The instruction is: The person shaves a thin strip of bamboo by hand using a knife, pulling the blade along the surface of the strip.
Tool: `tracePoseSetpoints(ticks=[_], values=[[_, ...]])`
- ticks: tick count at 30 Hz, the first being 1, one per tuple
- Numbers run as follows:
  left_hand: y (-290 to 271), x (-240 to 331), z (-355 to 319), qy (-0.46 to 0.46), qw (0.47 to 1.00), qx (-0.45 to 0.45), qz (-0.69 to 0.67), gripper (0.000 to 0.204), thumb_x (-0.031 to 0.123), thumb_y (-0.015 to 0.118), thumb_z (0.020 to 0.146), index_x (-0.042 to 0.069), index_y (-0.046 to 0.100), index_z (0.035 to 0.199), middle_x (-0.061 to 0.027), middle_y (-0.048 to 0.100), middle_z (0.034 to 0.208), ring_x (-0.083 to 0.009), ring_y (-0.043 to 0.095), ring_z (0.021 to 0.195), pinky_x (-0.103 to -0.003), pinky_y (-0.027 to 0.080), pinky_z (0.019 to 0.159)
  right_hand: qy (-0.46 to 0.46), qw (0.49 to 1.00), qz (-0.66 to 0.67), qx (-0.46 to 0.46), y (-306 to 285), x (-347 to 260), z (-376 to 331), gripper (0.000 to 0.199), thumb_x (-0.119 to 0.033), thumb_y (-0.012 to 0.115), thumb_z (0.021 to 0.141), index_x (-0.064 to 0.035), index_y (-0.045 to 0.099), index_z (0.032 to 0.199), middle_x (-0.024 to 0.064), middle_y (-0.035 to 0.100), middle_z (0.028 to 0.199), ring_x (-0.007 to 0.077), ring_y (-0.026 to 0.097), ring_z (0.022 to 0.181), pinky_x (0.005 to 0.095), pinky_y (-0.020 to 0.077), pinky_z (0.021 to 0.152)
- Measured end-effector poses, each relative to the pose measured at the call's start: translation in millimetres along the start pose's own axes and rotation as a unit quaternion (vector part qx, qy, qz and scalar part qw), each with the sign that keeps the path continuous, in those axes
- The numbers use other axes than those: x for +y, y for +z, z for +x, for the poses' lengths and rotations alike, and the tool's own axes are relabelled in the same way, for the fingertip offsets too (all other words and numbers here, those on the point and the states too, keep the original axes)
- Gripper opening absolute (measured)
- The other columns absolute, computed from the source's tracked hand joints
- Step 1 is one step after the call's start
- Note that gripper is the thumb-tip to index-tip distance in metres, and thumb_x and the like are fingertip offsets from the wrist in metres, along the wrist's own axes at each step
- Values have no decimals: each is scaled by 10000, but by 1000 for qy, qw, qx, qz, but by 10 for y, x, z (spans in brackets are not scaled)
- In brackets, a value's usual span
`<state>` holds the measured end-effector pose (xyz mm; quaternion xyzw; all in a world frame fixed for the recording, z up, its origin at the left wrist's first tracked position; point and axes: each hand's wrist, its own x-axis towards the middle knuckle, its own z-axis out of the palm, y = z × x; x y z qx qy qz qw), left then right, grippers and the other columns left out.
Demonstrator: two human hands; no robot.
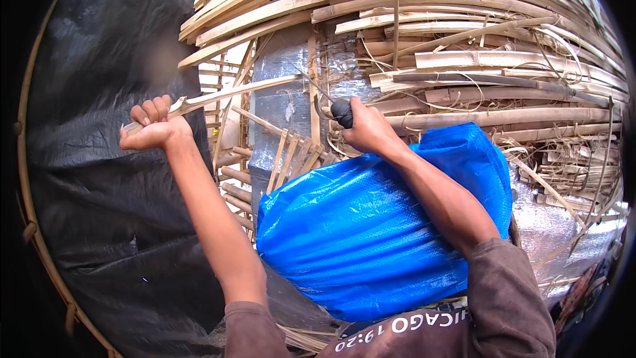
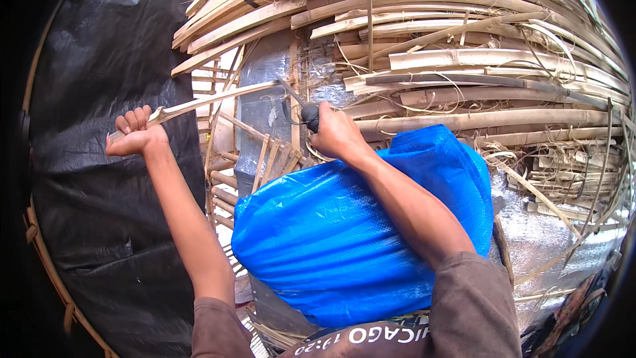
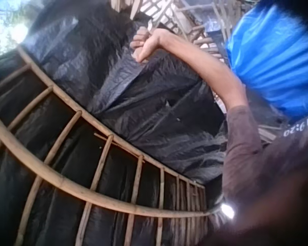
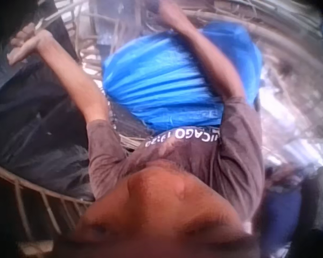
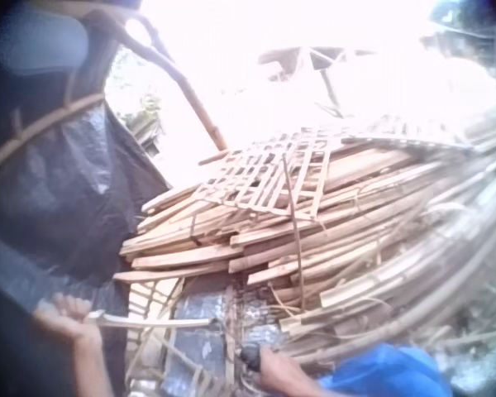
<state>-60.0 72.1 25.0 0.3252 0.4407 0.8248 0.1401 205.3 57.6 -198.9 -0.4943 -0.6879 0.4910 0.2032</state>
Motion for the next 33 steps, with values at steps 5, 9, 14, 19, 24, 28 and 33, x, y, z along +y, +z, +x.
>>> tracePoseSetpoints(ticks=[5,9,14,19,24,28,33], values=[[46,48,-7,26,1000,2,13,396,475,319,768,170,187,553,8,137,445,-132,71,447,-313,112,483,-29,999,-29,14,28,-14,-83,430,-55,631,713,14,435,1089,324,636,838,532,603,848,572,480,776],[63,42,-26,-3,1000,-28,3,407,480,330,767,159,198,554,0,158,440,-118,76,441,-313,106,470,36,996,-79,6,152,387,5,458,-68,653,721,32,442,1115,324,645,900,479,637,909,550,500,829],[119,-30,1,0,999,-32,10,426,497,340,765,153,197,560,-6,160,445,-124,82,440,-313,95,464,47,998,39,-1,94,237,63,473,-167,687,740,32,462,1105,329,647,932,499,628,916,544,489,804],[132,45,-19,7,1000,-11,20,419,497,323,771,151,198,570,-10,161,458,-130,107,452,-315,111,472,-76,990,114,21,-180,-434,-165,518,-297,720,804,14,446,1115,326,649,873,509,629,869,546,498,776],[153,5,0,5,1000,-17,21,408,490,316,776,156,199,572,-9,157,463,-130,121,464,-316,120,479,-32,997,-69,5,250,331,-95,599,-331,699,839,35,389,1197,302,658,869,499,634,863,547,508,776],[190,24,-45,5,1000,-14,22,374,448,335,748,162,183,561,-2,161,455,-134,97,435,-315,129,484,51,998,-27,-7,187,310,90,620,-387,675,843,109,444,1136,337,650,936,491,634,939,540,497,841],[78,17,-9,4,1000,-4,10,419,486,340,773,154,187,568,-9,159,445,-126,83,438,-315,93,463,74,994,83,-15,-25,66,45,608,-468,647,866,88,535,1086,347,647,955,479,644,939,522,494,843]])
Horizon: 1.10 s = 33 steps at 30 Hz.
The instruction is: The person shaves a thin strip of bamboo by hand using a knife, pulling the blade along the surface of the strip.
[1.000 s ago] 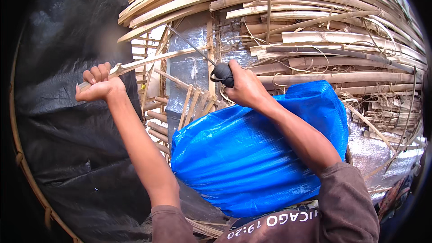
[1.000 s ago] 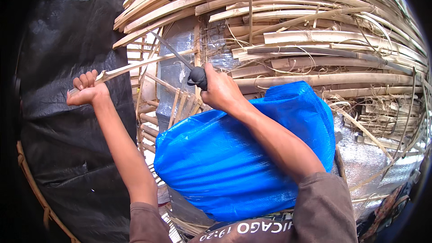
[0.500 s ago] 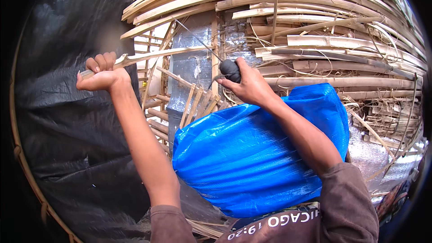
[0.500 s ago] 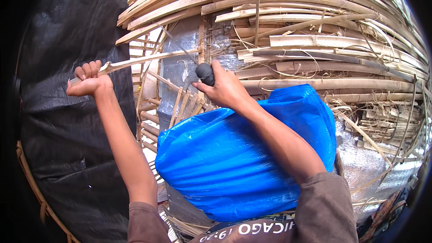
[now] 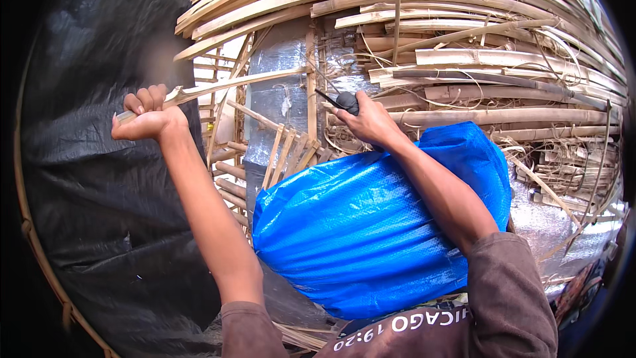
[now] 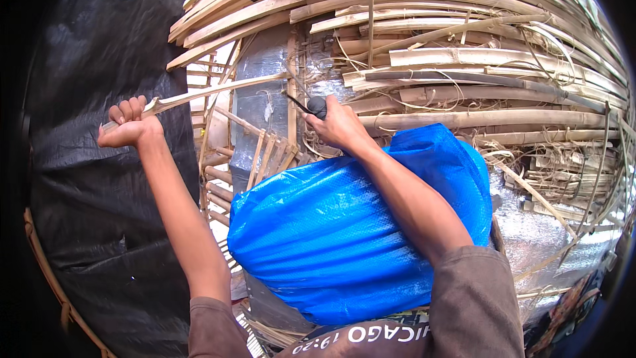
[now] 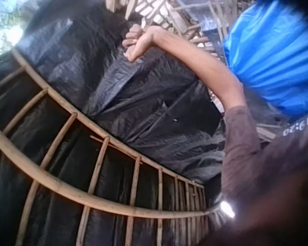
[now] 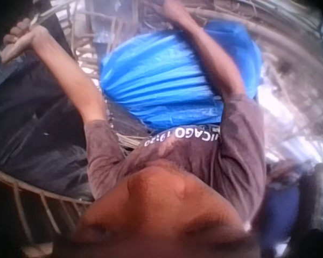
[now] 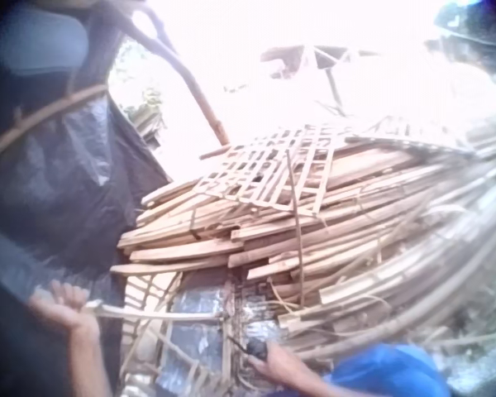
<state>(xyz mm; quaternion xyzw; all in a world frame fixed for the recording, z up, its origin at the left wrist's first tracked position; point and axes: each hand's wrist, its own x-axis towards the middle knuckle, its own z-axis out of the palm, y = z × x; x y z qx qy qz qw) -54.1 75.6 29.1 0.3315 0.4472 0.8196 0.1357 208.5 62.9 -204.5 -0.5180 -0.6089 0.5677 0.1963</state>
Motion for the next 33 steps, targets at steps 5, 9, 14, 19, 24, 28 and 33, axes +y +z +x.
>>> tracePoseSetpoints(ticks=[5,9,14,19,24,28,33], values=[[-44,31,-18,5,999,34,-15,411,488,329,768,157,191,567,-10,159,450,-129,82,441,-310,98,465,-87,996,6,19,-34,-318,-195,557,-480,610,901,24,504,1115,325,656,914,504,630,914,541,492,812],[-7,15,-15,2,1000,-2,-2,416,493,323,771,161,186,562,-6,158,437,-127,78,441,-311,111,472,-33,990,-131,30,192,311,10,574,-500,566,915,25,481,1131,339,651,900,522,621,908,561,485,821],[-120,26,-25,6,1000,-4,-5,422,500,323,776,165,182,563,0,155,436,-123,83,453,-307,120,477,-66,995,-62,33,77,-90,-100,493,-466,588,920,5,507,1042,342,636,830,519,620,829,560,472,740],[-16,35,-85,19,1000,3,9,421,503,328,774,156,196,574,-3,140,472,-132,96,468,-313,118,483,-146,987,-38,51,62,-373,-258,514,-472,584,913,3,478,1078,330,640,800,523,625,818,580,488,741],[35,-5,-73,-1,1000,-24,-7,432,494,339,780,151,198,558,-3,152,461,-123,79,448,-316,98,471,-55,989,-128,57,268,250,3,576,-495,565,916,56,483,1064,322,655,839,510,638,824,562,503,763],[-75,-7,9,5,1000,-23,-13,433,502,325,789,156,199,561,0,164,463,-120,91,451,-315,103,474,-102,993,-56,37,81,-226,-133,518,-474,574,919,18,501,1065,326,642,798,516,627,808,567,492,760],[47,27,-54,25,999,-12,33,435,518,321,788,157,203,577,4,186,477,-119,152,468,-313,132,487,-107,989,-85,64,193,-49,-91,485,-466,578,926,-4,479,1040,327,634,813,514,613,795,575,469,719]])
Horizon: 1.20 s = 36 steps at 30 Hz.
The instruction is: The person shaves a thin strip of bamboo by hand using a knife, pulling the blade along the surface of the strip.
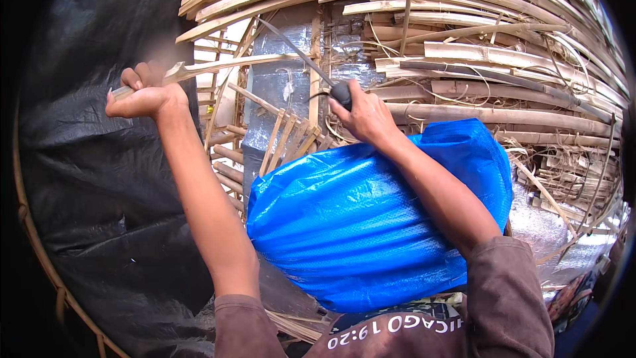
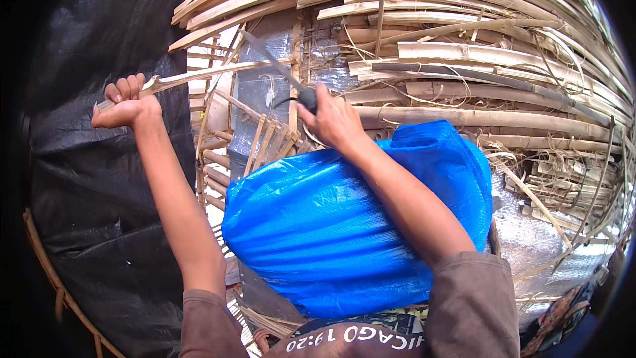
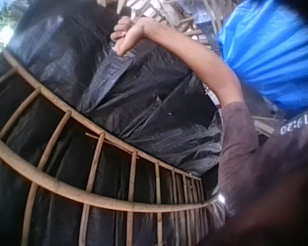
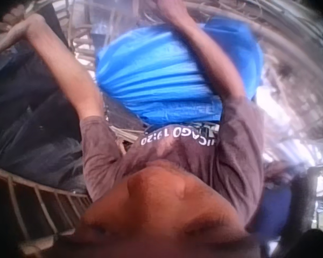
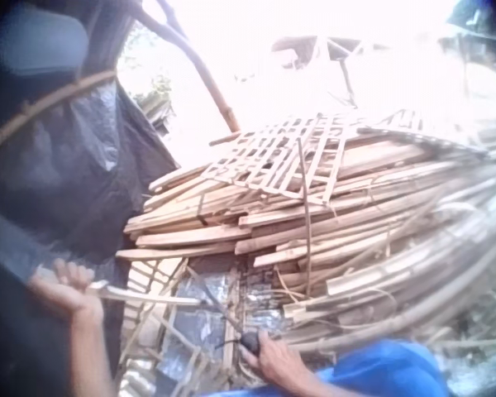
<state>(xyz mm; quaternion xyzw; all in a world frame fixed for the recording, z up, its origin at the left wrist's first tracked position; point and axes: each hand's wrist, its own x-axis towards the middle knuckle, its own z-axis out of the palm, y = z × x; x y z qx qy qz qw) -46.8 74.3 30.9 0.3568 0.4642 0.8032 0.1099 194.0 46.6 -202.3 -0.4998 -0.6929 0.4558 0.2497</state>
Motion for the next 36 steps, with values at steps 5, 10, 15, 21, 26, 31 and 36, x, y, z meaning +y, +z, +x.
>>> tracePoseSetpoints(ticks=[5,10,15,21,26,31,36], values=[[-40,-60,46,-16,999,-2,-38,443,506,325,786,154,202,546,-2,163,442,-121,77,433,-310,79,468,41,998,-41,-26,94,254,113,578,-474,561,917,82,486,1052,349,642,821,515,637,847,563,505,773],[-240,-58,64,-20,999,6,-31,435,511,315,778,154,198,560,-8,162,450,-131,92,451,-317,124,486,30,999,1,-34,39,-35,38,509,-479,565,926,15,517,1040,317,643,789,511,625,789,567,488,731],[-22,-12,-20,-15,1000,19,-14,429,510,313,784,160,193,567,0,148,466,-129,97,458,-318,136,496,11,1000,10,-22,-15,-171,-7,500,-478,569,920,-9,477,1066,308,645,774,516,626,762,594,489,715],[19,-34,24,-18,1000,9,-22,384,460,328,756,160,192,560,-6,176,451,-126,95,444,-315,122,483,110,992,-28,-55,95,236,114,584,-484,559,909,49,486,1138,357,644,942,516,612,973,581,458,871],[-34,13,-26,-12,999,3,-35,382,452,329,756,155,193,558,-6,173,449,-124,97,437,-321,117,480,255,910,314,-90,23,191,217,434,-453,576,932,-22,553,976,56,539,618,143,526,446,321,428,405],[39,-78,-19,-13,999,-20,-44,385,451,337,752,151,202,555,-5,168,450,-127,84,433,-320,113,476,72,989,126,-8,-158,-187,109,476,-452,609,905,6,572,1029,273,666,865,435,655,867,491,496,765],[172,-13,9,3,999,-9,-32,381,446,347,746,150,205,553,-5,164,453,-128,82,436,-314,105,472,-52,997,56,5,-300,-454,-98,441,-422,592,924,-27,487,1088,299,656,854,492,630,838,548,482,733]])
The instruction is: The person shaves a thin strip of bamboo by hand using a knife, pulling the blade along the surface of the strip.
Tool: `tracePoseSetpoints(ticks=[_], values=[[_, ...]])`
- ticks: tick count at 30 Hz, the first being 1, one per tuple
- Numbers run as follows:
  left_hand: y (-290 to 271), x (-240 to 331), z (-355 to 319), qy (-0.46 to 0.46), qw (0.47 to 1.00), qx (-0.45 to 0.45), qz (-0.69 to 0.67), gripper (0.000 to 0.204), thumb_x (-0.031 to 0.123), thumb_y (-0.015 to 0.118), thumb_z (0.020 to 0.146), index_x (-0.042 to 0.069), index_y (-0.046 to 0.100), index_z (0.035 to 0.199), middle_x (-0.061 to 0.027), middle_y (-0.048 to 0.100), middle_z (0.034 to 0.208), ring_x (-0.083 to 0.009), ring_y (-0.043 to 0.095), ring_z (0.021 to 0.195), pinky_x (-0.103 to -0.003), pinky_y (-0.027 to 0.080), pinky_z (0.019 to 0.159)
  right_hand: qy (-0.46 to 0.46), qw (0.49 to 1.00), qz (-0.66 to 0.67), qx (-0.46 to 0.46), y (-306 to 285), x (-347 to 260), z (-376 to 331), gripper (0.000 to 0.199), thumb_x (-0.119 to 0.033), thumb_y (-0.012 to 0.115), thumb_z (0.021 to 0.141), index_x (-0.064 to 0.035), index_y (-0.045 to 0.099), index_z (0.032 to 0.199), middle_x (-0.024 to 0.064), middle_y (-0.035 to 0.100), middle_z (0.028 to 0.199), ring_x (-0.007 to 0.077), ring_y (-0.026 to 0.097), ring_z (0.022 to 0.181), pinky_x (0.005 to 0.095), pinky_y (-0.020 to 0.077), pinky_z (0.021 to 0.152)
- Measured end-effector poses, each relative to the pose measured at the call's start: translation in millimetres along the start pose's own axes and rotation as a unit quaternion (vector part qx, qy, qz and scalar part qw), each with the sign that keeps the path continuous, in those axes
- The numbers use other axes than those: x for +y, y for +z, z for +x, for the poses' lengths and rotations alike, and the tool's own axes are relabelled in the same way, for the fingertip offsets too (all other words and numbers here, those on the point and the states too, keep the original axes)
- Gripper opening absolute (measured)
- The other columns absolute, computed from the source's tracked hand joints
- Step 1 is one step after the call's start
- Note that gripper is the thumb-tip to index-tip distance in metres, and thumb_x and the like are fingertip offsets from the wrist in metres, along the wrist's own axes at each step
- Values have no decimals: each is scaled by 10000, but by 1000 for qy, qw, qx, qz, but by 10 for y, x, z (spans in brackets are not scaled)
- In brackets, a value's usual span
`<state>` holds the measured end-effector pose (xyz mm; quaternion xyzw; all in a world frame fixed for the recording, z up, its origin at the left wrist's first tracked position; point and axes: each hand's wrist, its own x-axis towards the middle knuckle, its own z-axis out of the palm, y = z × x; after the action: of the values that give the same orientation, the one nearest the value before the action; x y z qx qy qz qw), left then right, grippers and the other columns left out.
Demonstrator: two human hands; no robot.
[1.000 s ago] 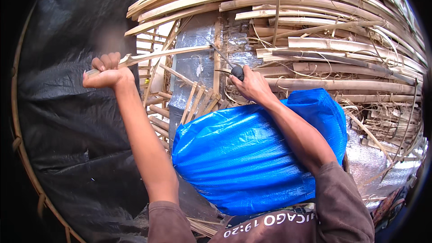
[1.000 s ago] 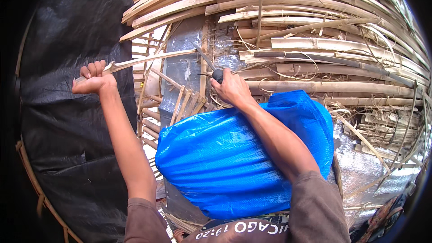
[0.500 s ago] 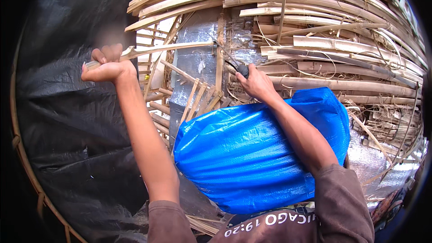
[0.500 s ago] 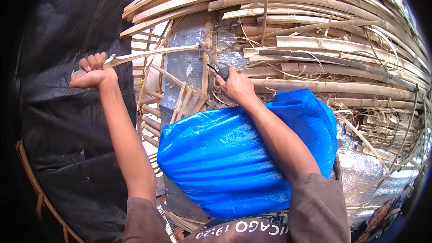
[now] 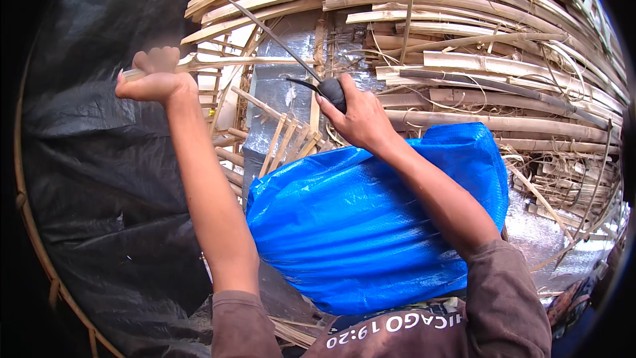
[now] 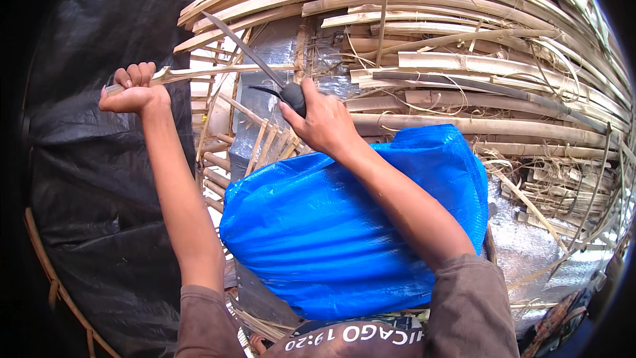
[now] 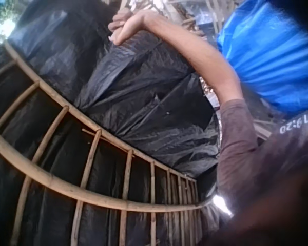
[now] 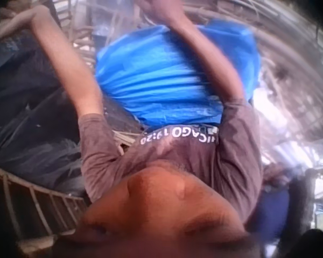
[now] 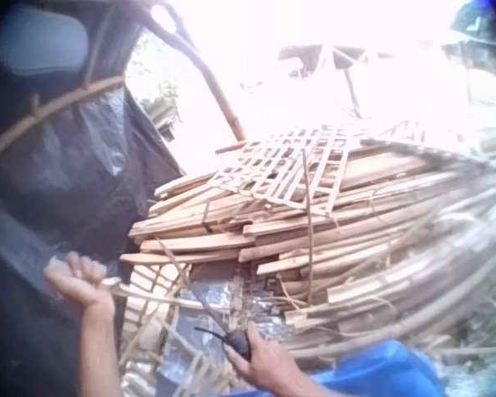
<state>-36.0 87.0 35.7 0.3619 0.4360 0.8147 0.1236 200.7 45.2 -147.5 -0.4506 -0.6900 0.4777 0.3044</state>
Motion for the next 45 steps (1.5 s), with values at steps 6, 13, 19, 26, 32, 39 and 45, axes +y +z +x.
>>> tracePoseSetpoints(ticks=[6,13,19,26,32,39,45], values=[[6,-94,110,-1,999,47,2,369,440,336,752,158,199,558,0,155,452,-115,79,429,-314,103,470,187,977,-77,-59,366,813,34,613,-467,569,903,79,489,1168,365,632,1020,497,614,1014,545,469,909],[-234,-14,19,-15,1000,19,-3,376,450,332,757,161,194,560,6,170,445,-116,88,428,-313,112,472,159,986,24,-32,89,404,99,523,-480,578,915,15,556,1084,305,664,945,458,640,958,510,470,834],[-146,-5,-15,-3,998,68,-8,375,456,321,757,162,184,568,6,151,456,-122,83,441,-313,116,482,97,992,-74,-37,357,695,25,538,-477,567,912,28,503,1086,303,668,897,496,637,879,550,496,783],[-399,43,37,-19,998,61,-4,356,437,324,741,162,187,562,1,155,456,-122,85,433,-312,114,476,205,976,-19,-77,317,722,185,626,-470,551,891,84,507,1177,362,637,1021,481,618,1031,512,473,906],[-450,8,-35,-15,998,52,-10,337,420,326,732,162,192,560,0,158,452,-121,97,430,-309,120,472,301,928,199,-88,137,421,240,579,-446,578,888,79,547,1129,256,688,856,412,680,825,504,508,764],[-411,12,104,7,995,100,-14,340,425,326,732,165,184,566,-2,158,458,-125,99,433,-313,122,477,34,999,-28,-13,133,126,56,460,-434,578,913,-15,500,1087,316,649,813,514,630,816,560,496,754],[-474,-59,94,-5,999,54,-5,353,433,320,739,162,192,554,1,154,458,-123,94,438,-312,119,487,133,978,-154,-51,371,803,30,589,-467,549,903,65,474,1143,360,644,937,509,629,936,562,489,852]])
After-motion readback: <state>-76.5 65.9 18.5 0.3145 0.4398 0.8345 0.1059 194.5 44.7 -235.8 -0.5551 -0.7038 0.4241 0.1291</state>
